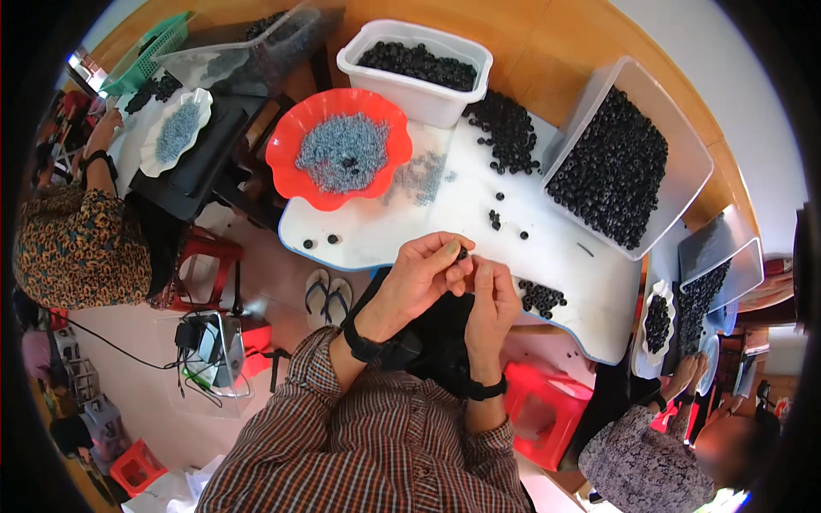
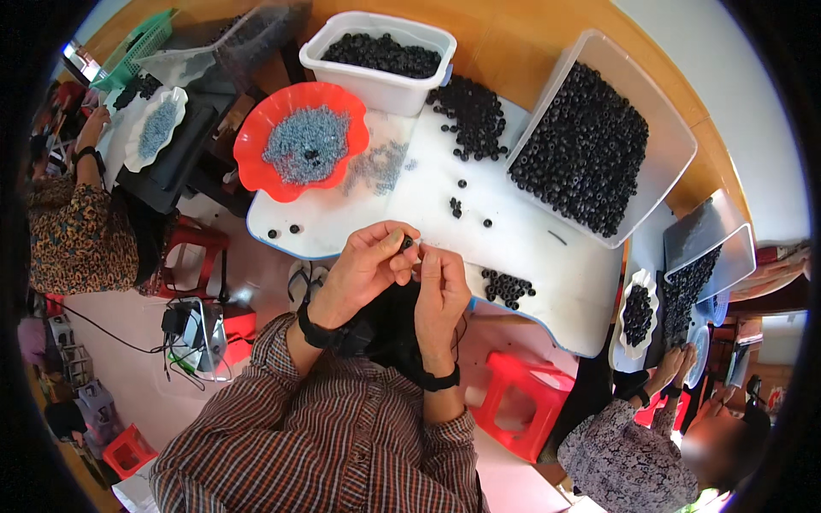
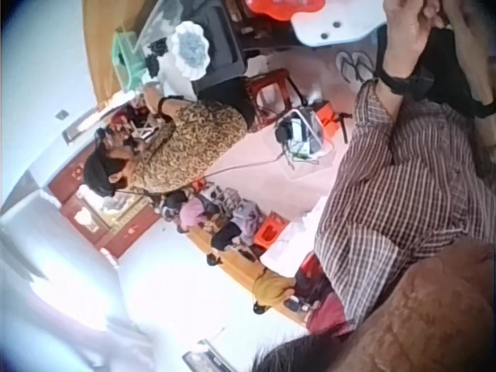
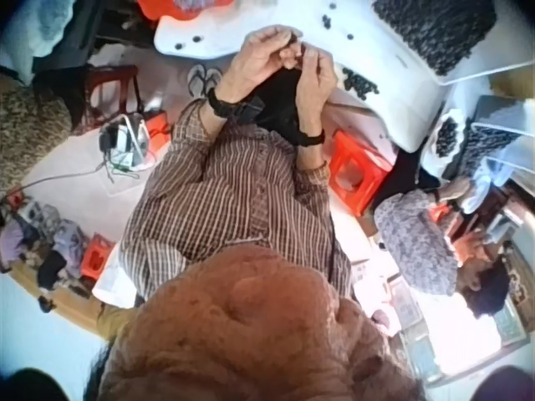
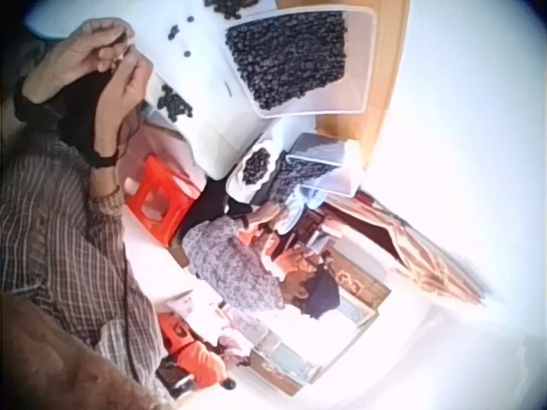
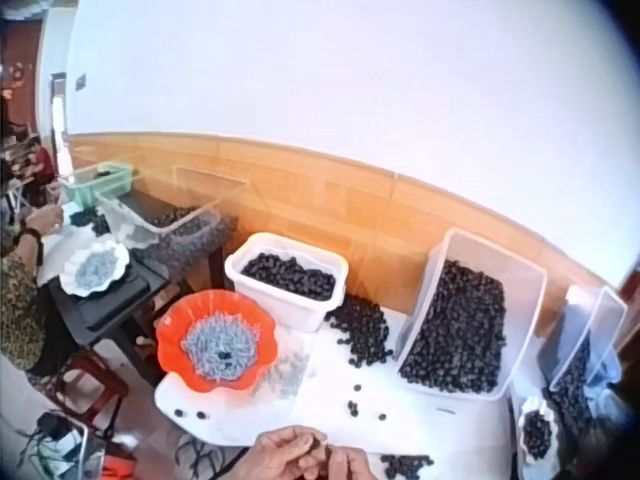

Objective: Inspecting and sorting small black spherical parts and small blue components at a workshop table.

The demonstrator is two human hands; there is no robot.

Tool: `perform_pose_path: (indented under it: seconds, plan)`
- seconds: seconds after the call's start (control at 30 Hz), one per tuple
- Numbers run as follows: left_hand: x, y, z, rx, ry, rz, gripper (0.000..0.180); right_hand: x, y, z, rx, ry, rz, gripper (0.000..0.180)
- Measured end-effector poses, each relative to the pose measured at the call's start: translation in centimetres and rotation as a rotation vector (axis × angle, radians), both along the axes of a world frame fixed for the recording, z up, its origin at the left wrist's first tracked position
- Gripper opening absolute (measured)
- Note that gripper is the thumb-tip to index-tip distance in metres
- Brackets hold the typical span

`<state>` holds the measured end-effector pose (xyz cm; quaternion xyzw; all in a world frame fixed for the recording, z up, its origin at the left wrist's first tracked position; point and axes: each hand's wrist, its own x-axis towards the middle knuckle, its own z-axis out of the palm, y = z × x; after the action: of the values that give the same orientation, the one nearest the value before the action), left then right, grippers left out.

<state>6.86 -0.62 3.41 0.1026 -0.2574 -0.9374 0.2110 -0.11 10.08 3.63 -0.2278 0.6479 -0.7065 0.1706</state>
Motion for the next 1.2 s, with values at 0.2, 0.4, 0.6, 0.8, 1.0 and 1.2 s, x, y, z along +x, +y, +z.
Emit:
perform_pose_path:
  seconds: [0.2, 0.4, 0.6, 0.8, 1.0, 1.2]
  plan:
    - [-0.8, -1.8, 0.5, 0.050, -0.099, 0.022, 0.025, -1.3, 0.1, -1.0, 0.131, 0.311, -0.082, 0.013]
    - [-4.4, -6.7, 2.0, -0.026, -0.154, 0.073, 0.024, -3.8, 0.5, -2.8, 0.242, 0.621, -0.215, 0.008]
    - [-9.8, -15.4, 5.9, -0.107, 0.052, 0.260, 0.025, -5.1, 0.5, -4.4, 0.307, 0.520, -0.232, 0.007]
    - [-12.1, -15.6, 4.3, -0.236, -0.093, 0.470, 0.022, -5.9, 0.1, -5.1, 0.295, 0.592, -0.288, 0.009]
    - [-12.4, -6.8, -1.8, -1.256, -0.441, 0.315, 0.042, -6.6, 0.6, -4.5, 0.412, 0.452, -0.250, 0.024]
    - [-13.0, -5.0, -3.9, -1.652, -0.429, 0.204, 0.064, -8.2, 0.0, -3.9, 0.579, 0.852, -0.365, 0.044]
